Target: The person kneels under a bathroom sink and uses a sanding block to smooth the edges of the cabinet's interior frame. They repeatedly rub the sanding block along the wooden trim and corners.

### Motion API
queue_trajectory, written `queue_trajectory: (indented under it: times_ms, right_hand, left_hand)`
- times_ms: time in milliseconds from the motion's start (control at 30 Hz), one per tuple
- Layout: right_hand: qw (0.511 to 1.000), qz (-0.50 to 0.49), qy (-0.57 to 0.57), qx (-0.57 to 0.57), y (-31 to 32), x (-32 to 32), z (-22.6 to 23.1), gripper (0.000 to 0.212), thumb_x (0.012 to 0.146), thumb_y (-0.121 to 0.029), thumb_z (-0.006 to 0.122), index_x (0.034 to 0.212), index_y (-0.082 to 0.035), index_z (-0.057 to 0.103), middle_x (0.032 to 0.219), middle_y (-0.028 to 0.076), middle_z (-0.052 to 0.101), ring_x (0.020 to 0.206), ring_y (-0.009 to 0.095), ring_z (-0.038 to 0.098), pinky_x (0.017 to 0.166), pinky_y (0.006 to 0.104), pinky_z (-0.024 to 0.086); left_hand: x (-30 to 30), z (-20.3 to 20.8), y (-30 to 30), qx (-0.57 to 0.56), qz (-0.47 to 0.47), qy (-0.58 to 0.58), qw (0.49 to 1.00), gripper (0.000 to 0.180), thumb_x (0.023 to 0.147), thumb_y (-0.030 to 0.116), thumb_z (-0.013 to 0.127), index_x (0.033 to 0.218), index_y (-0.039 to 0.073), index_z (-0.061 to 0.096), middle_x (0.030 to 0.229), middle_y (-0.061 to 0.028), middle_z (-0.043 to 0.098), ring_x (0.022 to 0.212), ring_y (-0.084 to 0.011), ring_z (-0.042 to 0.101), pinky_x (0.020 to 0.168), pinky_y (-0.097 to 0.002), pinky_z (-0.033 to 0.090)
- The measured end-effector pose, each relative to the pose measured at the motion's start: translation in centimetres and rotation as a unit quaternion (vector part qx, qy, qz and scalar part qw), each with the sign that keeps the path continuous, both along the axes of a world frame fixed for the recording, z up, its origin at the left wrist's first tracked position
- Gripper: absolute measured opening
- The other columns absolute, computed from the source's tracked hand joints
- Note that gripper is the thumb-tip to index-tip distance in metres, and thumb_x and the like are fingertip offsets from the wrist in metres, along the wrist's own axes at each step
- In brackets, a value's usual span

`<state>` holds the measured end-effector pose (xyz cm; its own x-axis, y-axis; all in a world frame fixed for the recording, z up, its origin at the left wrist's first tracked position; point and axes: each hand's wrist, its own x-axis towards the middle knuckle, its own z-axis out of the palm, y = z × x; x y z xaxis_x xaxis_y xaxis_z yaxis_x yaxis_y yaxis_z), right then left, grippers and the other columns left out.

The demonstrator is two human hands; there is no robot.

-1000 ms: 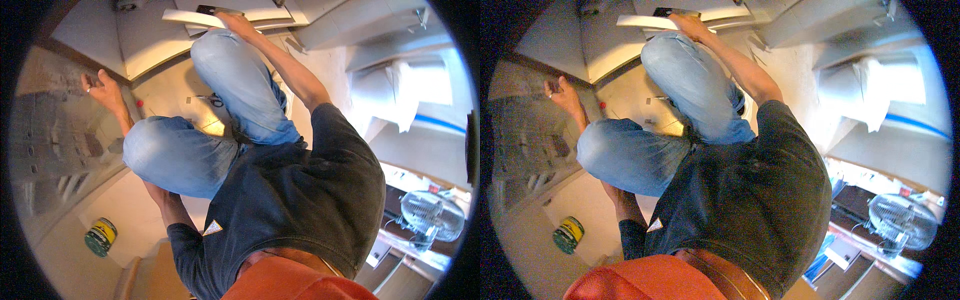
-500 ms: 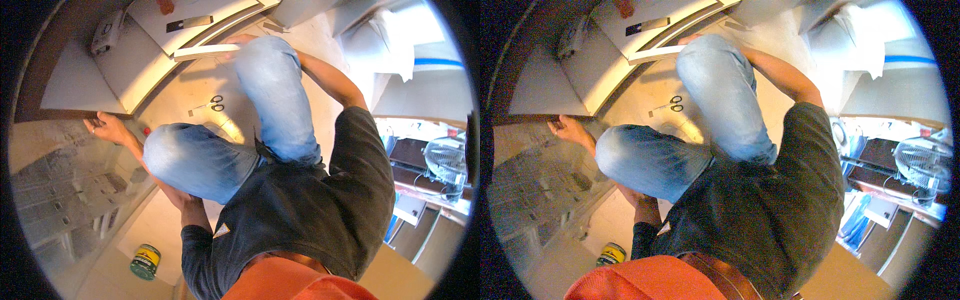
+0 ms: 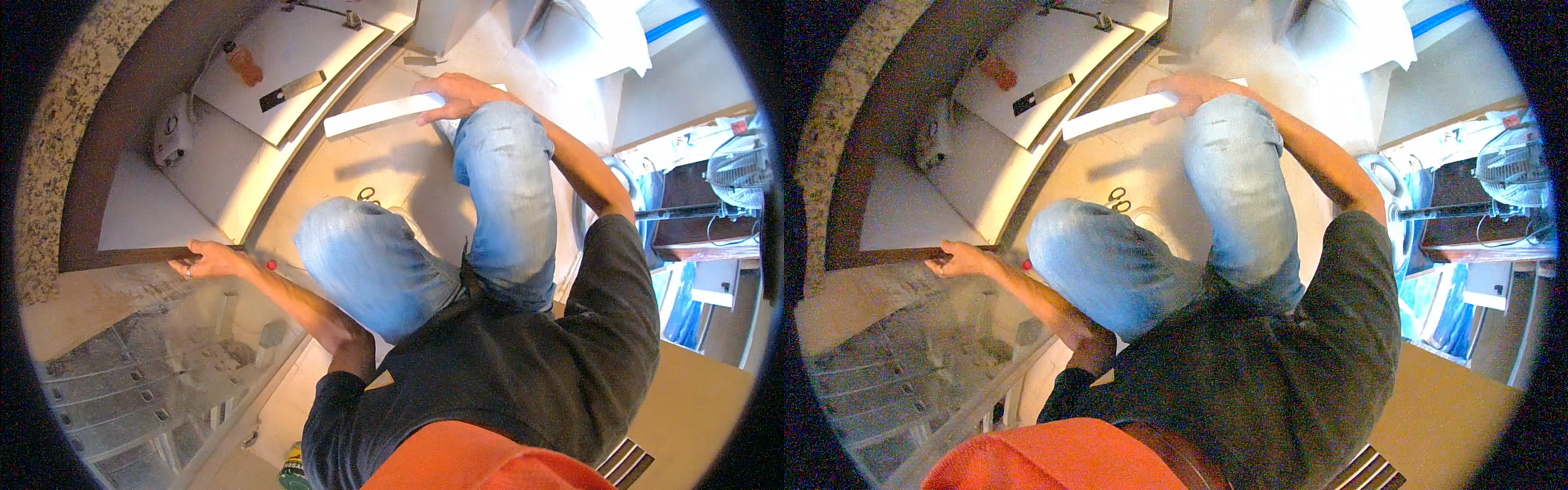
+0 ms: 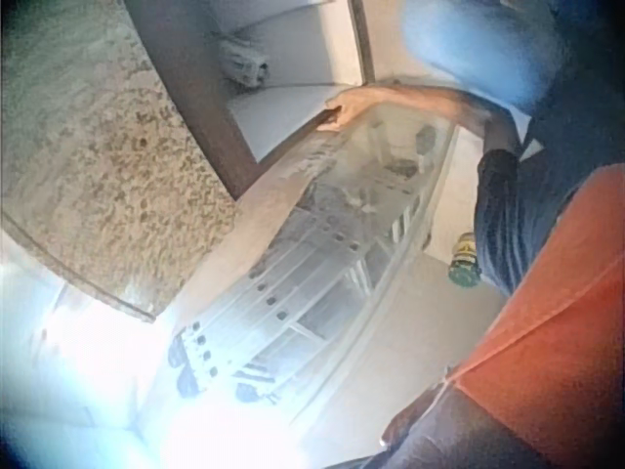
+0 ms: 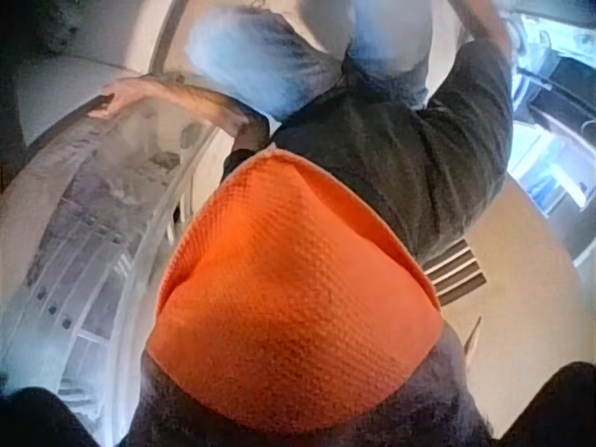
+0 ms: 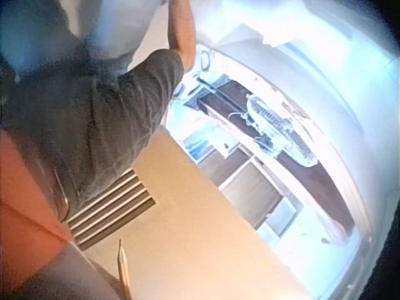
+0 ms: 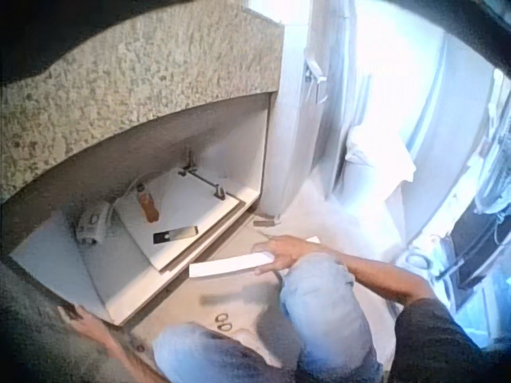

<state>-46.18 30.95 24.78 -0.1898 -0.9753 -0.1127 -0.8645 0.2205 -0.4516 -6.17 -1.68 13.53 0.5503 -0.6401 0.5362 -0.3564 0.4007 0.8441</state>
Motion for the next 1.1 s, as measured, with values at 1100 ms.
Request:
queue_trajectory:
  times_ms: [1100]
  right_hand:
    - [0.983, 0.086, -0.162, -0.028, -9.0, 2.9, -4.5, 0.054, 0.083, -0.052, 0.076, 0.121, -0.015, 0.066, 0.111, 0.014, 0.072, 0.105, 0.037, 0.068, 0.091, 0.0479, 0.051]
  left_hand:
    - [1.4, 4.1, 2.2, -0.008, -0.048, -0.099, 0.994, 0.053, 0.097, 0.003, 0.058, 0.147, -0.005, 0.04, 0.139, -0.028, 0.051, 0.123, -0.0363, 0.056, 0.104, -0.0454, 0.049]
